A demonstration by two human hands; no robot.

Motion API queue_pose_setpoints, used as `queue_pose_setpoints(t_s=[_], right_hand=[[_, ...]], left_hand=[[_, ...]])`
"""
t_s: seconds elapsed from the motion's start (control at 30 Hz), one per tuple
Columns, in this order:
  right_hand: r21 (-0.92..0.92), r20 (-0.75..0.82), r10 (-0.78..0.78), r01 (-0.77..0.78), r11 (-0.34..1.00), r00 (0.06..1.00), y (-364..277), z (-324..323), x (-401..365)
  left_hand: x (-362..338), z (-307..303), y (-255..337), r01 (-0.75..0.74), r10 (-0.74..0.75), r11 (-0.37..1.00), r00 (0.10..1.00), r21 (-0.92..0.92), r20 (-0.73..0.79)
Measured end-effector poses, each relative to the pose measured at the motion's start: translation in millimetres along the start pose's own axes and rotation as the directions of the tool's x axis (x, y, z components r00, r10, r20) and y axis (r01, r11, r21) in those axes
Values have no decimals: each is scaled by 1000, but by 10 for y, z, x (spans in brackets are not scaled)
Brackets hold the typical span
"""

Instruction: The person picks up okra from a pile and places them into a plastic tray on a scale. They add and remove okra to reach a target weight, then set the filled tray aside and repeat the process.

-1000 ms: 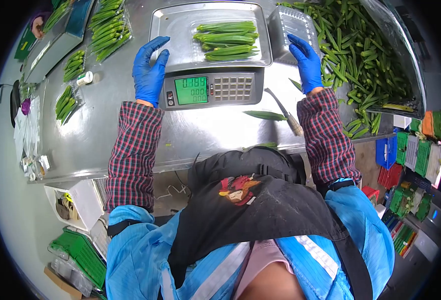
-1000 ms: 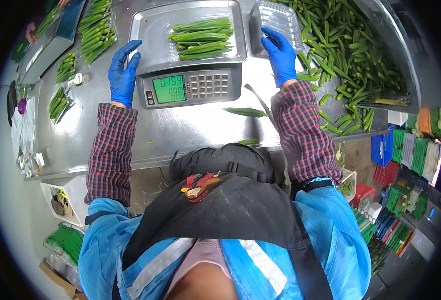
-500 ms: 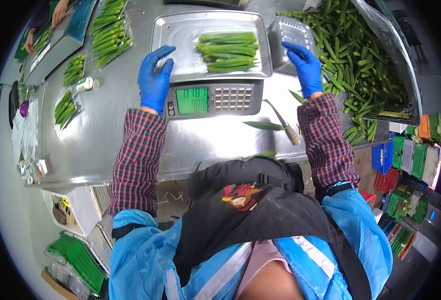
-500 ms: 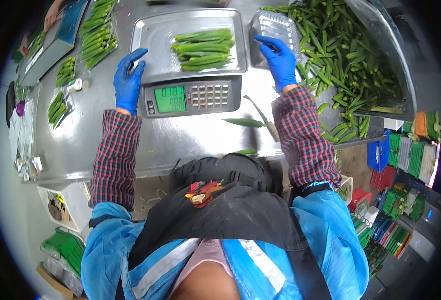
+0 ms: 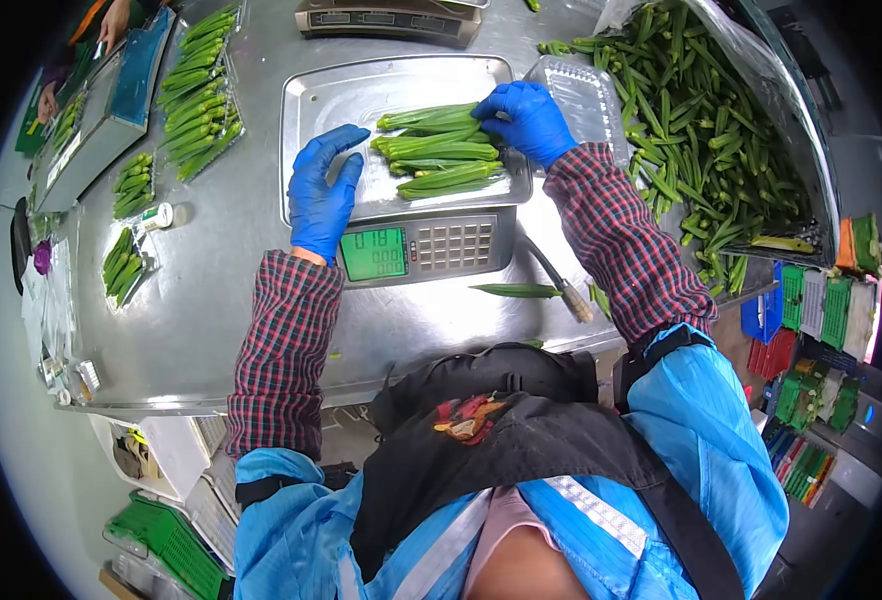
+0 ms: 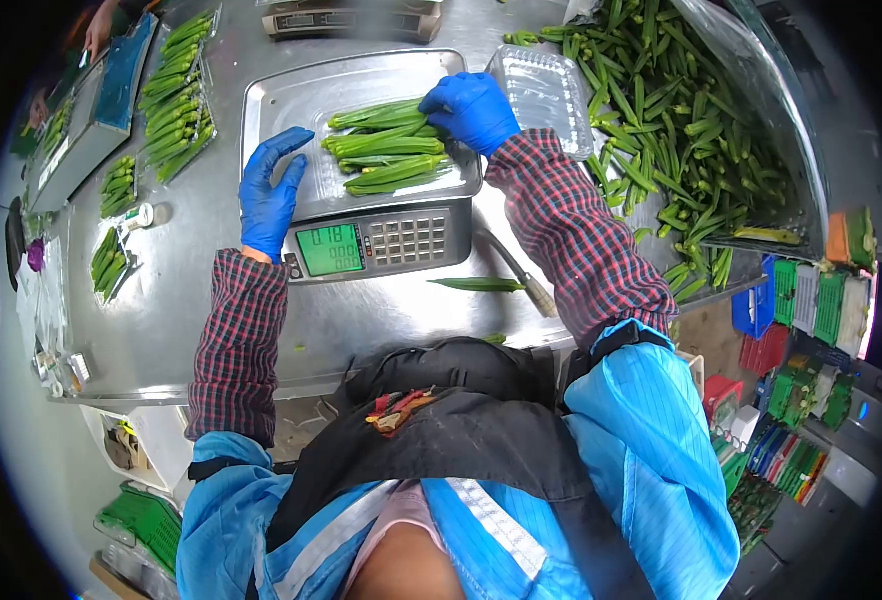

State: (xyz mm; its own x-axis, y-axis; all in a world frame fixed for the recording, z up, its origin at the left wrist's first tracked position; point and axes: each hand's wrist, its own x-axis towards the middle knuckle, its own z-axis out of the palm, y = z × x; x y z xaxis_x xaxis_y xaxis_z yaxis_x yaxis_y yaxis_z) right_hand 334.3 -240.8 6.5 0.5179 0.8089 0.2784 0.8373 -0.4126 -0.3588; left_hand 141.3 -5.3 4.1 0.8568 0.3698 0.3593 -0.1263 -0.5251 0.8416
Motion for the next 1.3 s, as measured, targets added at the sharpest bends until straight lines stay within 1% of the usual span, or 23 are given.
queue_pose_setpoints(t_s=[0.03,0.07,0.13,0.23,0.33,0.43,0.5,0.6,0.63,0.7,0.73,0.8,0.87,0.9,0.93,0.97,1.03,1.07,1.13,1.17,1.2,1.27,1.3], right_hand=[[75,2,21,-21,997,1000,32,15,5],[75,6,22,-22,997,1000,62,27,5],[4,-32,-98,98,995,995,64,5,21],[-78,39,-85,88,993,996,-14,-69,48],[-128,54,-128,134,983,990,12,-55,43],[-156,56,-88,96,983,995,2,-89,-9],[-152,54,-75,82,985,996,39,-63,4],[-129,30,-44,48,990,999,77,-70,-13],[-101,17,-23,25,995,1000,70,-75,-35],[-61,22,-22,23,998,1000,20,-112,-82],[-20,27,-22,23,1000,999,3,-130,-87],[-54,58,-34,37,998,998,24,-112,-82],[-87,90,-47,55,995,995,50,-110,-89],[138,143,96,-116,984,985,62,-116,-94],[344,225,218,-287,894,950,76,-123,-95],[344,224,218,-287,894,950,95,-123,-117],[627,225,379,-432,648,897,146,-123,-204],[626,232,376,-434,648,897,170,-138,-273],[758,132,537,-434,487,833,204,-230,-457],[756,138,534,-437,487,834,234,-279,-569],[751,81,586,-436,495,806,276,-321,-706],[733,-20,665,-441,518,747,383,-371,-1036],[710,-73,700,-455,537,711,483,-364,-1243]], left_hand=[[13,9,-11,-17,16,999,1000,42,15],[21,27,-10,-13,13,999,1000,41,15],[51,87,58,-55,46,995,993,85,107],[90,223,34,-92,69,988,981,125,183],[171,247,49,-136,87,973,965,189,247],[228,199,107,-184,89,945,940,271,328],[308,186,111,-136,-14,941,899,310,438],[383,165,37,-82,-43,968,877,236,479],[384,170,13,-83,-41,968,876,235,480],[384,180,-10,73,-95,995,903,69,419],[403,186,-9,72,-95,995,902,69,422],[445,193,3,167,-151,986,904,-6,401],[462,216,-97,180,-165,984,892,4,421],[464,220,-120,273,-207,957,876,-94,435],[480,227,-146,362,-246,913,857,-189,453],[499,233,-177,361,-246,913,857,-189,453],[532,235,-178,315,-197,922,881,-225,430],[532,251,-192,321,-203,920,881,-225,427],[543,286,-204,192,-172,981,891,-6,420],[546,272,-199,158,-162,986,874,47,457],[556,262,-159,163,-166,986,875,47,455],[561,245,-63,-119,89,990,940,73,329],[554,222,-52,-95,74,994,955,58,286]])
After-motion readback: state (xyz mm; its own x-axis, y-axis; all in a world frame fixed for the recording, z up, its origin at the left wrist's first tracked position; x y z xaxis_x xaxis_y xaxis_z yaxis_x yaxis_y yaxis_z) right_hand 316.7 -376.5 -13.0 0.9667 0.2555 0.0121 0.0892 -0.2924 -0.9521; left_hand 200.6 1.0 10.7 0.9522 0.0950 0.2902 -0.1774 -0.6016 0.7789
